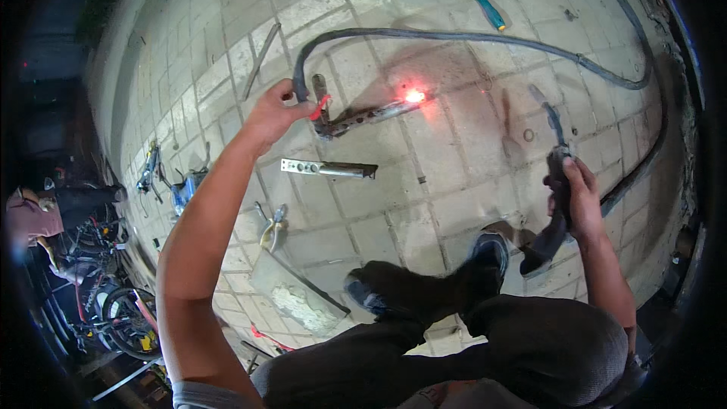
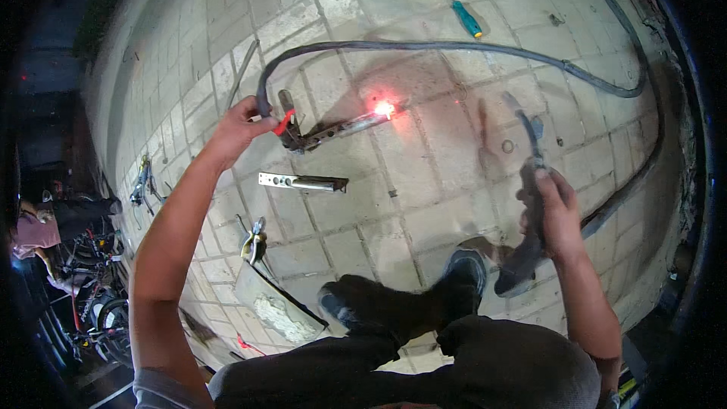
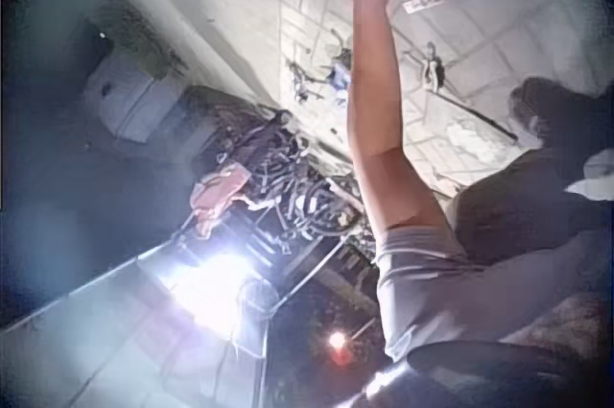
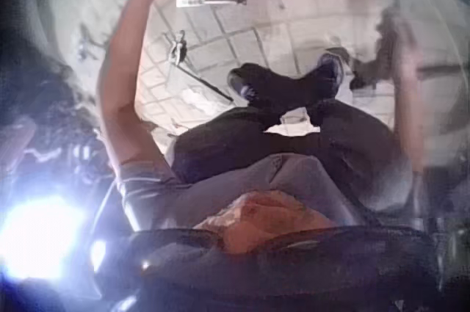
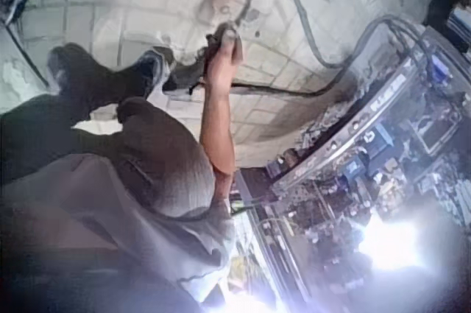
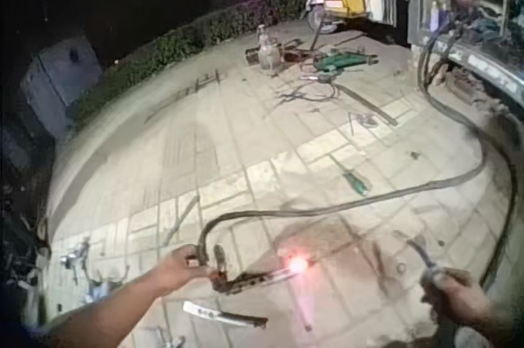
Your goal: The person welds a curved metal frame using a handheld welding torch, producing bright sparks and molten metal. After welding, the person walks to a cluttered workbench, picks up a small metal piece, and places it on the bench.
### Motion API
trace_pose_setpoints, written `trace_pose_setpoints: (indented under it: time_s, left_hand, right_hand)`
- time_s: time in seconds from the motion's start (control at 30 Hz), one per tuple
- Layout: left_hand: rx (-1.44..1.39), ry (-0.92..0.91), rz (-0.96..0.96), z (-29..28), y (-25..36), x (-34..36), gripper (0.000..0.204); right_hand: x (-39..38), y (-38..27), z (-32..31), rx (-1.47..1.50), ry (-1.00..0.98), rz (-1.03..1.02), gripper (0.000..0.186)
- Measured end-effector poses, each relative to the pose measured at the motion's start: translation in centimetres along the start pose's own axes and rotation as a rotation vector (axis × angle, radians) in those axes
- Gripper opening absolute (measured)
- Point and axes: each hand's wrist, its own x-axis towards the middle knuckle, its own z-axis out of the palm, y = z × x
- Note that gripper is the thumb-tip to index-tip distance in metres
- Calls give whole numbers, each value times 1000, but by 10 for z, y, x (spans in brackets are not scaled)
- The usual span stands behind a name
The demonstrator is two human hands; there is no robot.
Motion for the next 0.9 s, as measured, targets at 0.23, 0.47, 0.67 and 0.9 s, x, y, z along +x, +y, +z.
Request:
trace_pose_setpoints:
  time_s: [0.23, 0.47, 0.67, 0.9]
  left_hand:
    - [-317, -337, 64, 3, -27, 15, 41]
    - [-241, -168, 364, 27, -38, 21, 80]
    - [67, -144, 304, 23, -13, 19, 60]
    - [438, 443, 392, -41, 23, 22, 34]
  right_hand:
    - [-53, 10, -73, 7, 117, -85, 36]
    - [-96, 52, -158, -36, 578, -128, 38]
    - [-97, 49, -157, -56, 508, -109, 41]
    - [-98, 5, -103, -151, 353, -222, 39]
